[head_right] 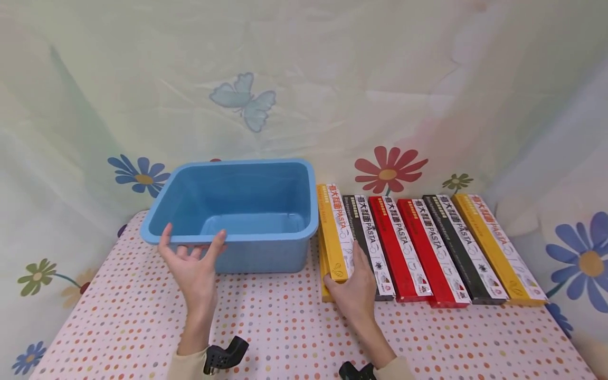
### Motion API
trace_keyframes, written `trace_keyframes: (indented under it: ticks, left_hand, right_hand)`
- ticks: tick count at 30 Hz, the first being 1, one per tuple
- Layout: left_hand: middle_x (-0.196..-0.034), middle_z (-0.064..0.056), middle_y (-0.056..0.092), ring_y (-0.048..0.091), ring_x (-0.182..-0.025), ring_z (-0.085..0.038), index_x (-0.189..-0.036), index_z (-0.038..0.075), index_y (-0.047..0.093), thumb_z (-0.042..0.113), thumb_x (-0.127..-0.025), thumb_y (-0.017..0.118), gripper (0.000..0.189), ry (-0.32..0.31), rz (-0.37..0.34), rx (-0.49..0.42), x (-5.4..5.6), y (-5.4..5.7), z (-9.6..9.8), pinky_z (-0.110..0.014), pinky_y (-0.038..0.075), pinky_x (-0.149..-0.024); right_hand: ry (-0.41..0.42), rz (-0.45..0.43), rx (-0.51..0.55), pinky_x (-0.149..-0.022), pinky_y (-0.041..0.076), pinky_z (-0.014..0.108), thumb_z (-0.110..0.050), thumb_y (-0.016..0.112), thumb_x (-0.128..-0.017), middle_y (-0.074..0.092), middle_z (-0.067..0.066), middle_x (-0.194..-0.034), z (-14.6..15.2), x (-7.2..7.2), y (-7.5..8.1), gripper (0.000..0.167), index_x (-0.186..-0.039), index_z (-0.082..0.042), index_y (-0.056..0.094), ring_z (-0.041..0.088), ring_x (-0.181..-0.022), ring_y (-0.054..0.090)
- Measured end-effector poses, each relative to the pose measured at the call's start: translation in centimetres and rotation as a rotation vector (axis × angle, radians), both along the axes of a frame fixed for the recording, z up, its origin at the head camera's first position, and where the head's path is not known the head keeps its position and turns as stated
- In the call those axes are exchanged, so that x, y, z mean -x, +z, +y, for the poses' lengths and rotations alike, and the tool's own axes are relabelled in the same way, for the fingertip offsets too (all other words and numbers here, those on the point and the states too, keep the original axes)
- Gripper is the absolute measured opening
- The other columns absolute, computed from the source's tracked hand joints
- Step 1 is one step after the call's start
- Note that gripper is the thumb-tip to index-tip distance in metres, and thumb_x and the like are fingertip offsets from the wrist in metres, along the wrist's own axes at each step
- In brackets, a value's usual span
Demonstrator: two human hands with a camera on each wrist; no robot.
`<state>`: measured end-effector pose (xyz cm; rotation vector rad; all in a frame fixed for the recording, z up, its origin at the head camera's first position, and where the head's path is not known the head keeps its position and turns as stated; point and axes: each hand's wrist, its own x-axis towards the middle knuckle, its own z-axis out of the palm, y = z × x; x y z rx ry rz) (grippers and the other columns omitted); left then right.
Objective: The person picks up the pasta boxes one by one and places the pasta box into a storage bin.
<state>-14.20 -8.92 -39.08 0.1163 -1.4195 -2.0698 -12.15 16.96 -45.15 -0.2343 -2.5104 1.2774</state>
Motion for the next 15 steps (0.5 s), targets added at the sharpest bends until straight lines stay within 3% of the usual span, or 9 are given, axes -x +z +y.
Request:
trace_keyframes:
  ticks: [5,9,11,15]
  left_hand:
    - [-0.139,-0.024,0.041,0.067,-0.100,-0.034,-0.161,0.019,0.022,-0.002,-0.087,0.083,0.099,-0.001,0.005,-0.012,0.0,-0.1,0.0,-0.040,0.068,-0.081]
    - [-0.139,-0.025,0.041,0.067,-0.099,-0.033,-0.161,0.019,0.022,-0.002,-0.086,0.083,0.099,-0.002,0.001,-0.021,0.0,0.0,0.0,-0.040,0.068,-0.082]
    - [-0.140,-0.024,0.041,0.066,-0.100,-0.033,-0.161,0.019,0.022,-0.003,-0.086,0.083,0.099,-0.005,0.000,-0.028,0.0,0.1,0.0,-0.040,0.068,-0.082]
    - [-0.142,-0.023,0.040,0.065,-0.101,-0.035,-0.160,0.020,0.023,-0.003,-0.086,0.083,0.099,-0.009,0.004,-0.034,0.0,0.0,0.1,-0.041,0.068,-0.083]
  right_hand:
    - [-0.014,-0.014,0.048,-0.110,0.042,0.054,-0.002,0.078,-0.082,0.038,0.028,-0.161,1.4,-0.8,1.0,0.092,-0.161,0.004,0.031,0.041,-0.132,0.048]
    - [-0.028,-0.028,0.075,-0.098,0.042,0.043,-0.003,0.079,-0.084,0.042,0.024,-0.159,3.1,-1.7,2.0,0.091,-0.162,-0.001,0.033,0.036,-0.123,0.050]
    - [-0.031,-0.037,0.087,-0.098,0.039,0.033,-0.004,0.079,-0.084,0.039,0.022,-0.162,4.1,-2.2,2.7,0.092,-0.163,-0.005,0.032,0.034,-0.129,0.047]
    - [-0.016,-0.002,0.079,-0.088,0.038,0.006,-0.005,0.081,-0.087,0.039,0.020,-0.163,6.2,-3.0,4.7,0.092,-0.165,-0.015,0.033,0.020,-0.125,0.045]
